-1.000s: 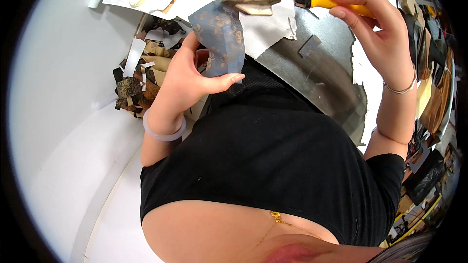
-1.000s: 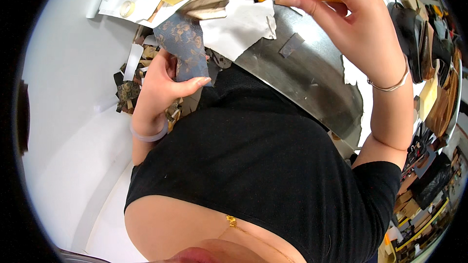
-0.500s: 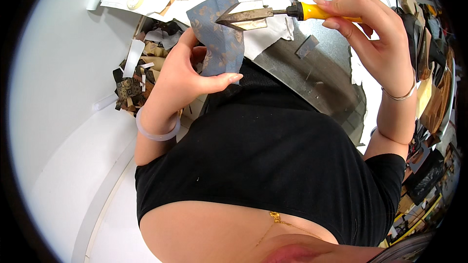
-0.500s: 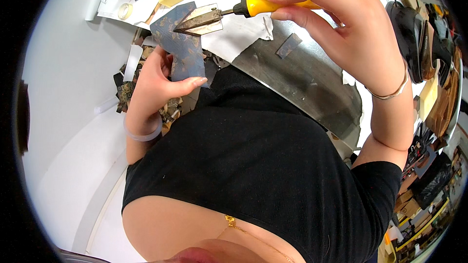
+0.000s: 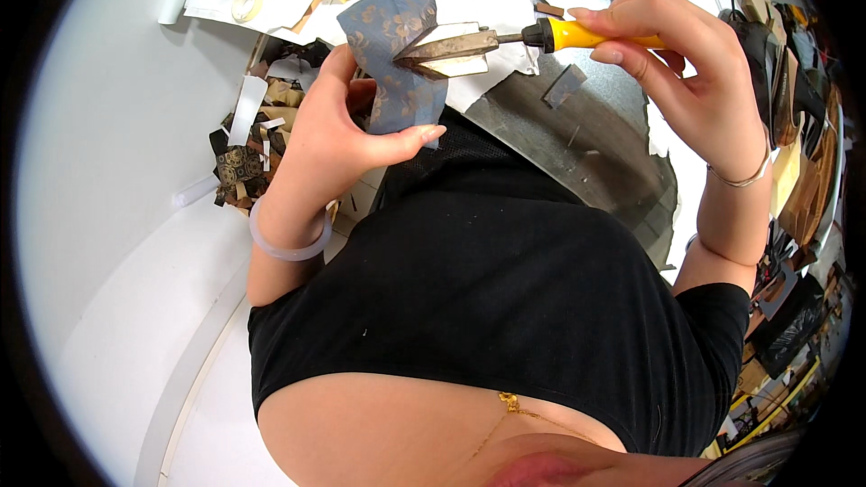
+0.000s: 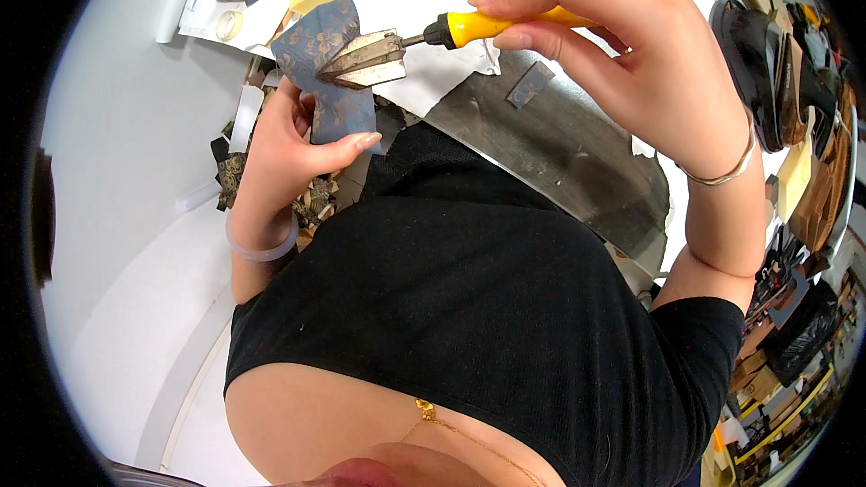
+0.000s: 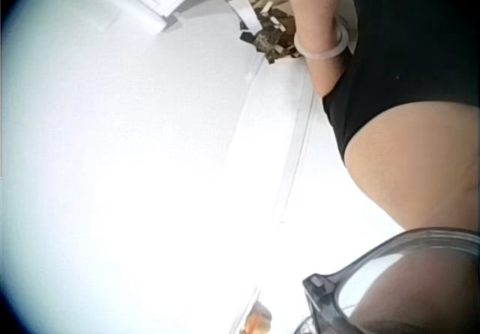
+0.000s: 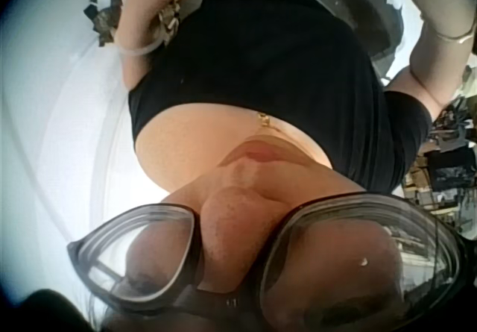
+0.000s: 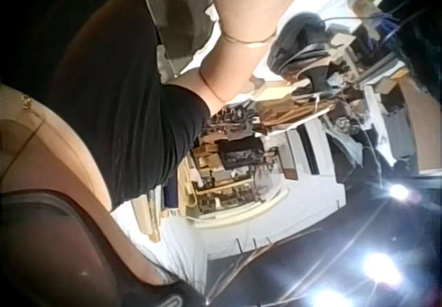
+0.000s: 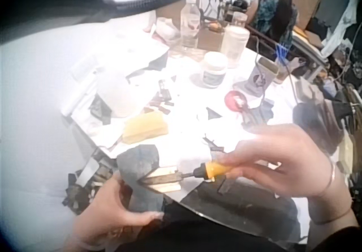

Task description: The person uses a heated tool to press and seal the edges of a small patterned leather piece. They repeatedly inspect the edges, fold the piece, and use a household iron to press the seam flat. The work is performed on a cluttered white workbench.

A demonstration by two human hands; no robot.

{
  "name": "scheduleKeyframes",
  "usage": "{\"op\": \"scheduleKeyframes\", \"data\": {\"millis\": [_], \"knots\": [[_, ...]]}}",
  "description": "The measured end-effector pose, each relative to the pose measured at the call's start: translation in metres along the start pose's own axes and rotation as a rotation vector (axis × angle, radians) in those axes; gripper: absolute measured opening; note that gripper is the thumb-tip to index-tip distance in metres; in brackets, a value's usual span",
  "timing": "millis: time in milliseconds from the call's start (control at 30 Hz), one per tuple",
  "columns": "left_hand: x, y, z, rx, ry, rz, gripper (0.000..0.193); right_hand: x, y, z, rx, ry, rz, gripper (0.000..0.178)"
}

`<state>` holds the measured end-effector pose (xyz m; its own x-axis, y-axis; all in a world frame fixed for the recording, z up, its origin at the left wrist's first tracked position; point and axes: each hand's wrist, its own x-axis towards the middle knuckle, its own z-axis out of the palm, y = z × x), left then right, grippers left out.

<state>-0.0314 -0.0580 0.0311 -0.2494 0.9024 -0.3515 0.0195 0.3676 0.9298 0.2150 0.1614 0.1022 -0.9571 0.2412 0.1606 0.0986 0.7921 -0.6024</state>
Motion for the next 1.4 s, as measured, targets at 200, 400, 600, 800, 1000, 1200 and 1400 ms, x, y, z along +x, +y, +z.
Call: {"op": "scheduleKeyframes", "data": {"millis": [200, 400, 600, 800, 1000, 1200, 1400], "knots": [[0.001, 0.003, 0.004, 0.01, 0.047, 0.032, 0.078, -0.004, -0.002, 0.002, -0.02, 0.055, -0.008, 0.024], [0.004, -0.005, 0.008, 0.059, 0.156, 0.111, 0.082, -0.007, -0.005, 0.007, -0.044, 0.095, -0.009, 0.024], [0.01, -0.009, 0.006, 0.286, 0.251, 0.181, 0.087, -0.009, -0.008, 0.005, -0.068, 0.083, -0.027, 0.023], [0.012, -0.004, 0.008, 0.264, 0.237, 0.217, 0.084, -0.011, -0.011, 0.007, -0.069, 0.135, -0.026, 0.024], [0.013, 0.0, 0.01, 0.286, 0.295, 0.261, 0.077, -0.013, -0.019, 0.012, -0.117, 0.179, -0.037, 0.026], [0.016, 0.002, 0.014, 0.26, 0.326, 0.325, 0.074, -0.012, -0.02, 0.015, -0.148, 0.229, -0.066, 0.025], [0.015, -0.003, 0.013, 0.234, 0.318, 0.42, 0.077, -0.012, -0.026, 0.007, -0.18, 0.204, -0.089, 0.027]]}}
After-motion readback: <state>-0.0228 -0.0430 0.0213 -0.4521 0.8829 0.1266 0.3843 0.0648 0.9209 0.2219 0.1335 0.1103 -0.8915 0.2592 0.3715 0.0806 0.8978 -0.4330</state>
